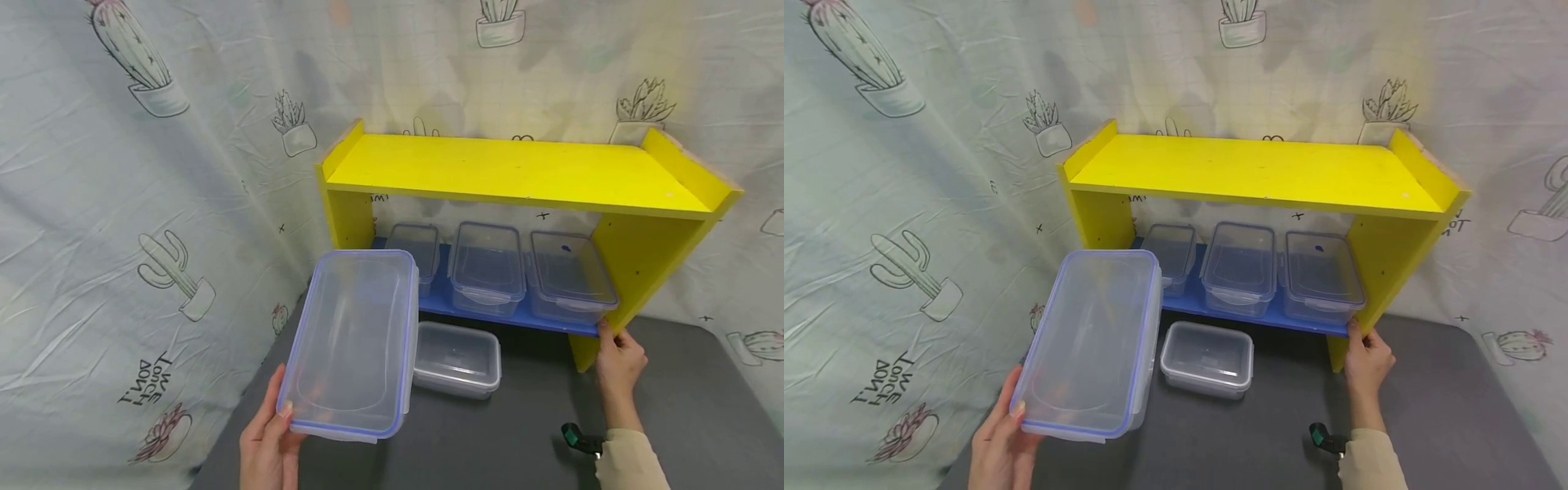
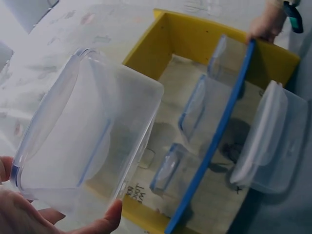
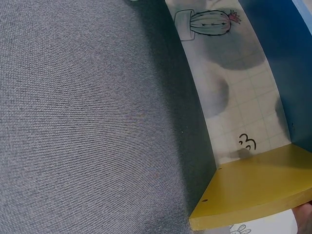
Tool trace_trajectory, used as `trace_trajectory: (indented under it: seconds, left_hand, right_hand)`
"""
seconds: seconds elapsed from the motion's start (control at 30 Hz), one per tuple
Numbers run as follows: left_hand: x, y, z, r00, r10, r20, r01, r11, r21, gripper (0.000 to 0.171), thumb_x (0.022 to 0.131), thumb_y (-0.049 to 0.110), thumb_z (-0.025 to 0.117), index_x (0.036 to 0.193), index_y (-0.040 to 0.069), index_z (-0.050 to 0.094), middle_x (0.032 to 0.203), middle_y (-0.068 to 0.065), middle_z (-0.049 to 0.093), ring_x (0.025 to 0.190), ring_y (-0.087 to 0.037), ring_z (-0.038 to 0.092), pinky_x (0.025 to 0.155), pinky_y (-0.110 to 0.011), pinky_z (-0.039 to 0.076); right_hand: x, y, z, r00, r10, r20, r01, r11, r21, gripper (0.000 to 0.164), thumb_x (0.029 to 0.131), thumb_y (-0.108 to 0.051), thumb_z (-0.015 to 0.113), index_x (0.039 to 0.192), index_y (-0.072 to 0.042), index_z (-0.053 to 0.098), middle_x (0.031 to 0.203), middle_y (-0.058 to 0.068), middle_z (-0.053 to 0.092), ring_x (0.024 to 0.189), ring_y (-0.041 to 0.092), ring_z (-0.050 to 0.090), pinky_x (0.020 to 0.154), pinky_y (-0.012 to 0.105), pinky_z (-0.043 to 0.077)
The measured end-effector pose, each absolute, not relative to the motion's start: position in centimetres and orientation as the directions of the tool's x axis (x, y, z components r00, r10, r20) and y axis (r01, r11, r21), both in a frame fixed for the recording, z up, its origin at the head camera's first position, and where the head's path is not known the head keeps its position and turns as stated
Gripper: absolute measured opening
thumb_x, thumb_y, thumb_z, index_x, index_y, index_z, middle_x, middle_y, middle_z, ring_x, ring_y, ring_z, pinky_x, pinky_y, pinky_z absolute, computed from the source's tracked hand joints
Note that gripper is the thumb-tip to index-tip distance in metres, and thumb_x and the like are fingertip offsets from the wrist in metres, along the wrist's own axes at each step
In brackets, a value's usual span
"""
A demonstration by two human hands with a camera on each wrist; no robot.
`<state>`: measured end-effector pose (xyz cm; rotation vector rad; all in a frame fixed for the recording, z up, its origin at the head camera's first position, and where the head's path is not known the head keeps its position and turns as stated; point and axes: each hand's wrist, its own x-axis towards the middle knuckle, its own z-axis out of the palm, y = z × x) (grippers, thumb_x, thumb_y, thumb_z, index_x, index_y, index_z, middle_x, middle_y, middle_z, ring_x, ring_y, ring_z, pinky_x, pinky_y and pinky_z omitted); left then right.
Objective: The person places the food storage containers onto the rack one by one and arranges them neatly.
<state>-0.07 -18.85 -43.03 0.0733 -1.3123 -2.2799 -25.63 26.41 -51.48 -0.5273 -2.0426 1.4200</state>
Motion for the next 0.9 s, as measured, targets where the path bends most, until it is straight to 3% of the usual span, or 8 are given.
trace_trajectory:
  seconds: [0.33, 0.5, 0.67, 0.9]
  left_hand:
    - [-0.2, -18.2, -41.9, -0.838, -0.483, 0.252, 0.481, -0.438, 0.760, 0.050, 0.099, -0.011, 0.032, 0.147, 0.003, 0.040, 0.139, -0.004, 0.058, 0.115, -0.021, 0.066, 0.094, -0.028, 0.053]
    - [-0.3, -17.8, -41.1, -0.826, -0.505, 0.251, 0.485, -0.412, 0.771, 0.050, 0.099, -0.009, 0.033, 0.148, 0.003, 0.038, 0.140, -0.006, 0.057, 0.116, -0.019, 0.064, 0.093, -0.028, 0.053]
    - [-0.5, -17.5, -40.4, -0.816, -0.519, 0.255, 0.499, -0.410, 0.763, 0.050, 0.099, -0.009, 0.033, 0.148, 0.002, 0.038, 0.139, -0.009, 0.058, 0.115, -0.020, 0.065, 0.092, -0.029, 0.053]
    - [-1.0, -17.5, -40.0, -0.776, -0.467, 0.424, 0.616, -0.419, 0.667, 0.051, 0.098, -0.012, 0.028, 0.149, -0.002, 0.033, 0.142, -0.011, 0.054, 0.119, -0.022, 0.062, 0.095, -0.031, 0.052]
  right_hand:
    - [-25.5, 26.6, -51.5, -0.754, 0.616, 0.228, 0.005, 0.352, -0.936, 0.037, 0.093, -0.044, 0.061, 0.087, -0.009, 0.072, 0.057, -0.038, 0.049, 0.060, -0.009, 0.047, 0.055, 0.010, 0.035]
    - [-25.6, 26.5, -51.4, -0.755, 0.614, 0.230, -0.002, 0.348, -0.937, 0.036, 0.093, -0.044, 0.062, 0.086, -0.010, 0.071, 0.057, -0.036, 0.051, 0.060, -0.009, 0.047, 0.054, 0.009, 0.036]
    - [-25.7, 26.4, -51.4, -0.756, 0.613, 0.231, -0.005, 0.347, -0.938, 0.041, 0.093, -0.044, 0.062, 0.094, -0.003, 0.072, 0.058, -0.039, 0.049, 0.060, -0.010, 0.048, 0.054, 0.007, 0.037]
    - [-25.8, 26.5, -51.4, -0.762, 0.617, 0.198, -0.001, 0.305, -0.952, 0.043, 0.093, -0.044, 0.062, 0.101, -0.003, 0.073, 0.060, -0.040, 0.049, 0.062, -0.010, 0.049, 0.056, 0.006, 0.039]
